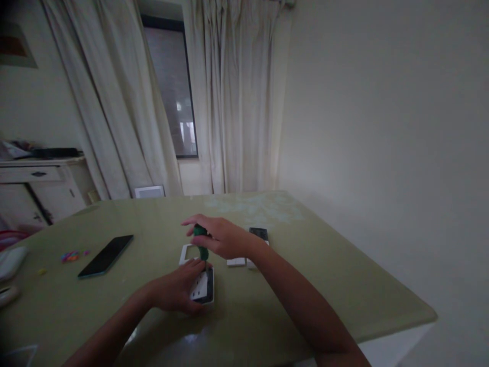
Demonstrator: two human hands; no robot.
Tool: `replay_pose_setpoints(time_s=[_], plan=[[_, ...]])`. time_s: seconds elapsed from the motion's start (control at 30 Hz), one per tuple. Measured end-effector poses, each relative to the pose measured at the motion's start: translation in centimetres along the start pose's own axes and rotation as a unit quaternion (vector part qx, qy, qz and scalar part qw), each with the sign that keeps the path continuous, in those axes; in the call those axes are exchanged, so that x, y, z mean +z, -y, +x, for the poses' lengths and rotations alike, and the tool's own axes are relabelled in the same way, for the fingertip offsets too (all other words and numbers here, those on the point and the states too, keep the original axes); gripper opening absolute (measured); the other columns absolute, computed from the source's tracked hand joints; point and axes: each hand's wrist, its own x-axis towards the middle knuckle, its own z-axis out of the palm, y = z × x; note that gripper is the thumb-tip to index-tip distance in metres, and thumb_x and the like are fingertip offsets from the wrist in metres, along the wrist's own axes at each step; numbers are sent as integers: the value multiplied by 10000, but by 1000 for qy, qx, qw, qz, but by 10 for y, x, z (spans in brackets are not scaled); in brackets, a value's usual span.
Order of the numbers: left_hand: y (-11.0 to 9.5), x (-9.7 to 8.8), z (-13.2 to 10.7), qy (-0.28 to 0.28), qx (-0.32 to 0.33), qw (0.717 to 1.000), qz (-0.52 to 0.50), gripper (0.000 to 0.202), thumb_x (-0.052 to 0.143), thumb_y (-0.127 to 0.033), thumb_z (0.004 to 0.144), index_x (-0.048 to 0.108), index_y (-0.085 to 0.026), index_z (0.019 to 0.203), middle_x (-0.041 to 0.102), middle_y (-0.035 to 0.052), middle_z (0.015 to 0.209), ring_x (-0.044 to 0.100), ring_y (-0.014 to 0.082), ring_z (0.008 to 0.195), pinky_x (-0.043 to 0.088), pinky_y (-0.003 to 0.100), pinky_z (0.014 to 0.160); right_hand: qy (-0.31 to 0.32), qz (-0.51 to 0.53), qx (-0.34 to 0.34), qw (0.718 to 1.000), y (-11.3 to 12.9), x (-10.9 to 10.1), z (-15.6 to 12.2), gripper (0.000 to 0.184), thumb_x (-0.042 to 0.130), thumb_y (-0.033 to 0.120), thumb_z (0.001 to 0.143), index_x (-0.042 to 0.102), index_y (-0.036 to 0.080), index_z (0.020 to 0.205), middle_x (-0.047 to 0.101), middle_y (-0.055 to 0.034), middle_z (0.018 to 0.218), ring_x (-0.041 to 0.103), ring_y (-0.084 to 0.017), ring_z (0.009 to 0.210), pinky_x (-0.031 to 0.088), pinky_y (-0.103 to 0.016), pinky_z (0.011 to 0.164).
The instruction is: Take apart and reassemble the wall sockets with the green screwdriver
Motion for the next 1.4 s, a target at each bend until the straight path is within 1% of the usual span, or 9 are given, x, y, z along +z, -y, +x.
replay_pose_setpoints(time_s=[0.17, 0.37, 0.5, 0.6, 0.83, 0.93, 1.13, 1.27, 1.4], plan=[[2, 2, 0, 6, -8, 1000, 3, 845, 883, -594, 700, 563, -216, 1385, 629, 153, 1370, 563, 433, 1290, 440, 585, 1159, -66, -198, 44, 977, -6, 10, 1, 428, 684, 534, 1001, 722, 183, 1243, 804, -118, 1098, 751, -267, 1006, 521, -350, 861], [-2, -1, 0, 6, -7, 1000, 1, 811, 877, -592, 697, 579, -228, 1357, 628, 143, 1368, 575, 425, 1284, 443, 576, 1164, 27, 65, -26, 997, -5, -6, -1, 509, 492, 233, 1085, 456, 209, 1592, 653, -140, 1466, 701, -196, 1214, 539, -361, 1004], [-4, -2, 0, 8, -11, 1000, 6, 810, 877, -563, 704, 573, -212, 1367, 629, 150, 1358, 578, 424, 1271, 451, 571, 1152, -5, -55, -39, 998, -10, -5, 0, 282, 655, 379, 1044, 734, 199, 1246, 778, -81, 1126, 724, -199, 1015, 526, -329, 927], [-4, -2, 0, 6, -10, 1000, 9, 780, 873, -555, 712, 580, -199, 1342, 637, 154, 1335, 582, 415, 1242, 462, 573, 1133, -46, -193, 4, 980, -7, 4, 2, 304, 637, 457, 1045, 762, 181, 1065, 785, -89, 1016, 716, -216, 925, 510, -324, 847], [-1, 0, -1, 4, -6, 1000, 8, 803, 865, -581, 725, 572, -194, 1365, 625, 162, 1376, 574, 428, 1286, 447, 570, 1154, 66, 115, -7, 991, 1, -12, -5, 578, 548, 185, 1050, 435, 228, 1615, 600, -136, 1548, 680, -194, 1252, 536, -356, 1035], [1, 1, -1, 7, -13, 1000, 3, 853, 872, -588, 716, 559, -202, 1409, 606, 164, 1423, 543, 448, 1347, 433, 571, 1173, 70, 131, 1, 989, -3, -20, -7, 440, 678, 269, 1022, 621, 220, 1455, 760, -88, 1276, 736, -175, 1041, 556, -324, 934], [0, 0, 0, 1, -1, 1000, 0, 834, 853, -606, 718, 566, -223, 1401, 630, 151, 1391, 558, 441, 1319, 437, 594, 1165, -43, -150, 39, 987, 3, -4, 1, 257, 800, 445, 937, 756, 192, 943, 766, -30, 896, 666, -175, 800, 457, -295, 762], [-3, 0, 0, 1, -6, 1000, 8, 825, 855, -608, 711, 576, -224, 1386, 637, 154, 1380, 570, 442, 1303, 447, 588, 1155, -33, -110, 57, 992, 6, -3, -1, 377, 749, 413, 974, 707, 193, 1278, 755, -107, 1210, 702, -240, 1071, 508, -354, 926], [-4, 0, -1, 3, -9, 1000, 12, 815, 860, -605, 714, 581, -220, 1375, 633, 151, 1383, 572, 432, 1307, 440, 561, 1167, 68, 138, 8, 988, -2, -13, -7, 613, 597, 230, 1045, 409, 230, 1628, 604, -147, 1526, 639, -214, 1325, 522, -383, 1067]])
